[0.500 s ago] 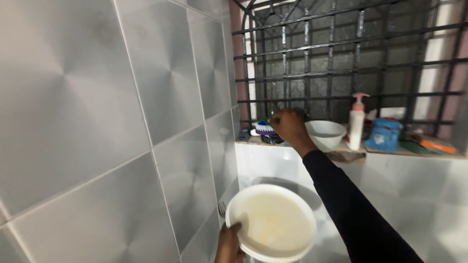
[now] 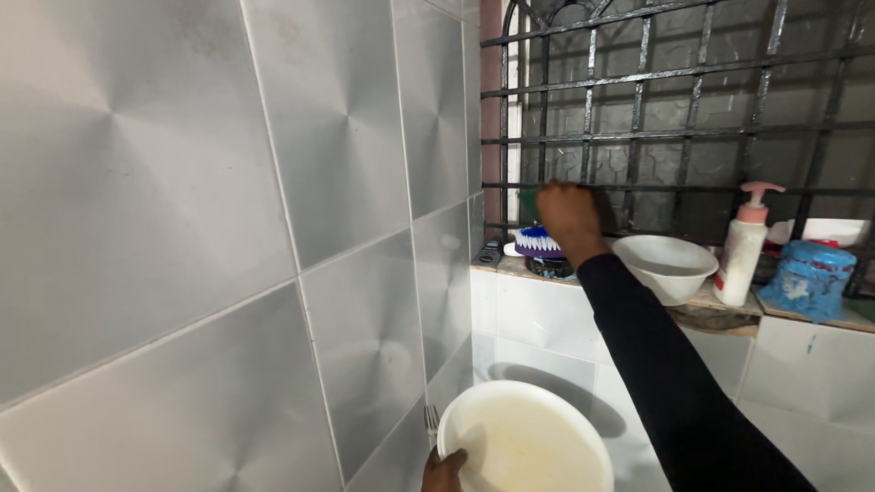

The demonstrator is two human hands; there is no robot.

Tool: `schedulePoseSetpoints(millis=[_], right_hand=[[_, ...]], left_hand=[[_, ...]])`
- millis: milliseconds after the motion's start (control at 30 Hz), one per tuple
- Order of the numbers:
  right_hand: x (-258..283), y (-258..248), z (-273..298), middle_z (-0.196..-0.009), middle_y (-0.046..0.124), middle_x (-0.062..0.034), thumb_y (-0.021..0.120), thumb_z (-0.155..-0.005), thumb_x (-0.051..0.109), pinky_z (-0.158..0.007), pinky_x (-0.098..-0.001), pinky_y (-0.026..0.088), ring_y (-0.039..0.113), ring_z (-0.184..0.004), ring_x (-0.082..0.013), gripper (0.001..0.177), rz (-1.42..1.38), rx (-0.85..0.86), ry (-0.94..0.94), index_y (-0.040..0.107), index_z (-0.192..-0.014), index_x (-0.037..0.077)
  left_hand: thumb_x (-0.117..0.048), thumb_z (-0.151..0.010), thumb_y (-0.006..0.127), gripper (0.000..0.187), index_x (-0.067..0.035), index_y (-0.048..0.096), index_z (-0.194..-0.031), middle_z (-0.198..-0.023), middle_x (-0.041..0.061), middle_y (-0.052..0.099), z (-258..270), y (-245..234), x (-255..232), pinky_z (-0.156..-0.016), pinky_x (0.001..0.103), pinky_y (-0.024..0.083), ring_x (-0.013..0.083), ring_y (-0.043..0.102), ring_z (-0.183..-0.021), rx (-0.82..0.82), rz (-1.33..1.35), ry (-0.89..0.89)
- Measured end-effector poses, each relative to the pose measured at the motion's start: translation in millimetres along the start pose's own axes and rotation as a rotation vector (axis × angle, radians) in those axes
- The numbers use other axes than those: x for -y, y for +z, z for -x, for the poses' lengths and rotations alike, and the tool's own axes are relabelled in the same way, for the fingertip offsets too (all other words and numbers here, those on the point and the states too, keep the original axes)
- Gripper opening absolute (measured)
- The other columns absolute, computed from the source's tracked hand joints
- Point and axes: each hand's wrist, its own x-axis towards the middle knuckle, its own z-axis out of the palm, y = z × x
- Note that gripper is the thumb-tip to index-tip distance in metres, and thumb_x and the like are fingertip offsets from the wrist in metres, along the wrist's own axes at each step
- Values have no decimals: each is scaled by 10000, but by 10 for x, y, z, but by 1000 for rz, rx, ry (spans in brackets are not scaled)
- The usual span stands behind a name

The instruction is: The person washes a plate and a fork by hand under a faucet using a sponge and dish soap.

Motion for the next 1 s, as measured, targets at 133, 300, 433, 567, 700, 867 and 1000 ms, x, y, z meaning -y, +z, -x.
schedulePoseSetpoints(millis=[133,300,433,567,700,867,1000], right_hand=[[-60,-135,13,-976,717,-150,666,-913,30,-619,-379,614,741,-794,-271,86,110,-321,-7,728,-972,26],[-263,-584,115,-955,689,-164,641,-976,59,-679,-439,599,713,-801,-314,88,-163,-526,87,700,-955,-3],[-365,-894,413,-926,717,-180,555,-1081,67,-666,-487,539,683,-769,-332,157,-1031,-402,243,679,-1070,-29],[-205,-1286,1096,-1038,645,-125,555,-1078,210,-586,-447,614,674,-815,-224,173,-1645,-8,554,596,-1128,50],[129,-1721,1899,-1091,677,-161,586,-998,152,-582,-454,642,722,-859,-278,259,-1817,244,485,544,-1233,50],[787,-2088,2785,-1086,704,-132,652,-849,37,-562,-458,662,740,-878,-280,404,-1880,521,535,556,-1237,99],[1313,-2147,3536,-1077,718,-148,680,-941,79,-690,-405,612,720,-889,-264,226,-1710,517,437,648,-1155,14]], left_hand=[[10,-787,596,559,104,585,-1338,-1176,298,748,-88,-116,143,-953,476,571,413,739,-1066,31,-40,43],[12,-784,603,582,95,561,-1358,-1202,288,747,-18,-309,217,-978,447,564,396,745,-1090,43,-33,42],[1,-810,606,557,79,558,-1359,-1206,282,739,338,-345,153,-978,469,558,399,734,-1083,-30,-41,17],[-55,-867,571,518,56,561,-1373,-1220,271,738,1094,-197,-246,-964,462,556,388,726,-1086,17,-156,31],[-113,-949,556,500,-51,492,-1441,-1311,191,685,2090,28,-701,-990,485,538,342,670,-1174,-147,-59,-145],[-66,-942,493,496,-4,505,-1434,-1313,212,684,3000,-119,-958,-990,451,530,333,666,-1185,-75,0,-29],[-50,-961,482,495,-43,439,-1454,-1316,180,667,3550,-470,-997,-1011,432,536,315,668,-1190,-175,-15,-50]])
